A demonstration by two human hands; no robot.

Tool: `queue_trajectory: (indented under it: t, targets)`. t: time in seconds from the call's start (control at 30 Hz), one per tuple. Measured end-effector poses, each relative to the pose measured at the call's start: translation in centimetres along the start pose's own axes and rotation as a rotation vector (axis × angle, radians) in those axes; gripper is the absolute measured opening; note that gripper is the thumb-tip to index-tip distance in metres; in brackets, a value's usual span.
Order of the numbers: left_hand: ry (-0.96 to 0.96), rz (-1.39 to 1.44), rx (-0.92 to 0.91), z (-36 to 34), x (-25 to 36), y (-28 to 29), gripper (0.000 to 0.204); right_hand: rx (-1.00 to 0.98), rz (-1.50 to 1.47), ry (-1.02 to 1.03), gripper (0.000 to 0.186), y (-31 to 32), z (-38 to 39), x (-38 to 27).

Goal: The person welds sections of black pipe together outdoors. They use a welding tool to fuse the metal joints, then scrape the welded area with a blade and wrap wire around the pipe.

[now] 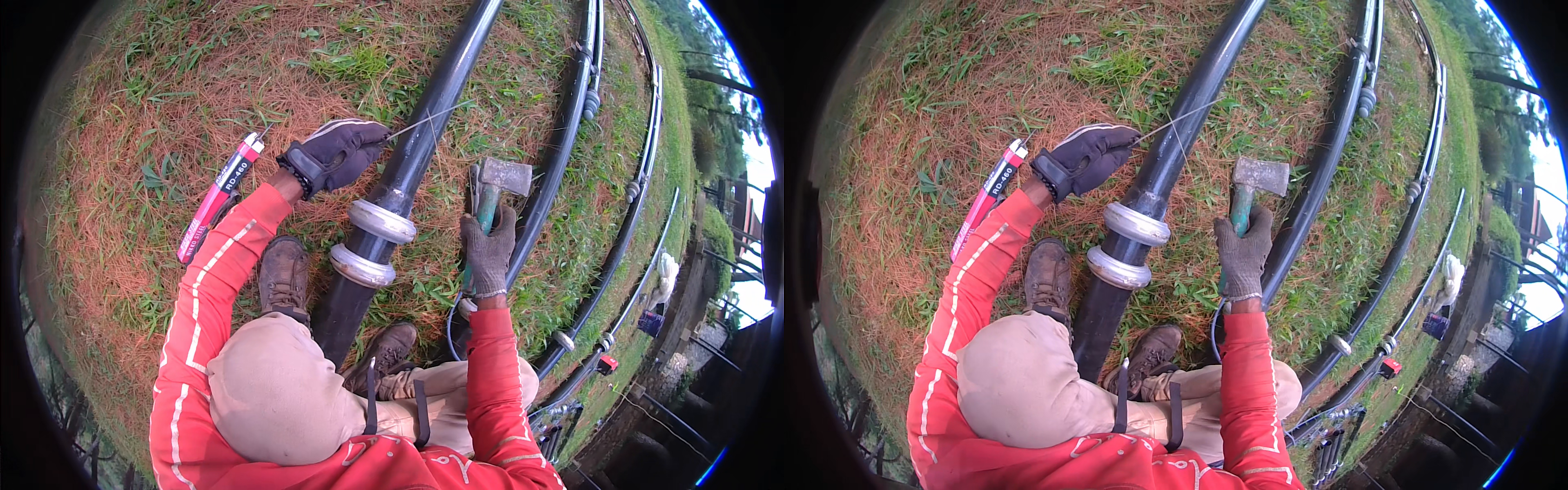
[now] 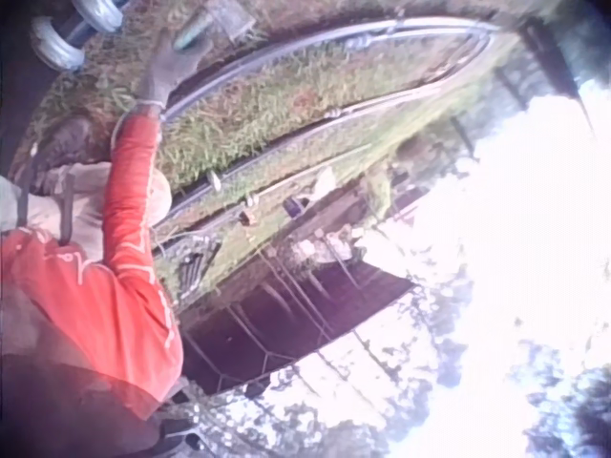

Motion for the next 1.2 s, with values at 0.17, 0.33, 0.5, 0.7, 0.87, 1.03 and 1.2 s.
queue_trajectory:
  t: [0.17, 0.33, 0.5, 0.7, 0.87, 1.03, 1.2]
  targets:
    - [-0.063, -0.417, -0.154, 0.9, -0.7, 0.3, 0.01, 0.071, -0.178, 0.126, 0.069, -0.9, -0.4, -2.3]
    - [-0.056, -0.317, -0.057, 2.1, -0.4, 1.3, 0.01, 0.02, -0.049, 0.291, 0.073, -2.3, -2.5, -3.9]
    - [0.25, -0.081, -0.111, 3.0, -1.7, 1.9, 0.01, 0.062, 0.24, 0.512, 0.079, -3.6, -3.3, -6.2]
    - [-0.106, -0.479, -0.076, 3.0, 0.4, 2.1, 0.007, -0.051, 0.285, 0.474, 0.082, -5.7, -4.2, -6.1]
    - [-0.121, -0.463, -0.055, 2.9, 1.1, 1.8, 0.004, -0.063, 0.325, 0.458, 0.082, -6.2, -4.0, -5.3]
    - [-0.09, -0.476, -0.051, 1.8, 1.3, 0.8, 0.006, -0.037, 0.339, 0.495, 0.082, -6.4, -3.9, -5.3]
    - [-0.117, -0.493, -0.052, 0.1, 1.2, -0.5, 0.009, -0.048, 0.335, 0.547, 0.082, -6.7, -3.4, -5.6]
Point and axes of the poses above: each hand's wrist, its own z-axis away from the middle knuckle, its own y-axis out of the back of the hand, x = y × z, the point moved 6 cm from there along -z, towards the middle knuckle, and after that the axes turned 1 degree about x, right-handed, at the moved point
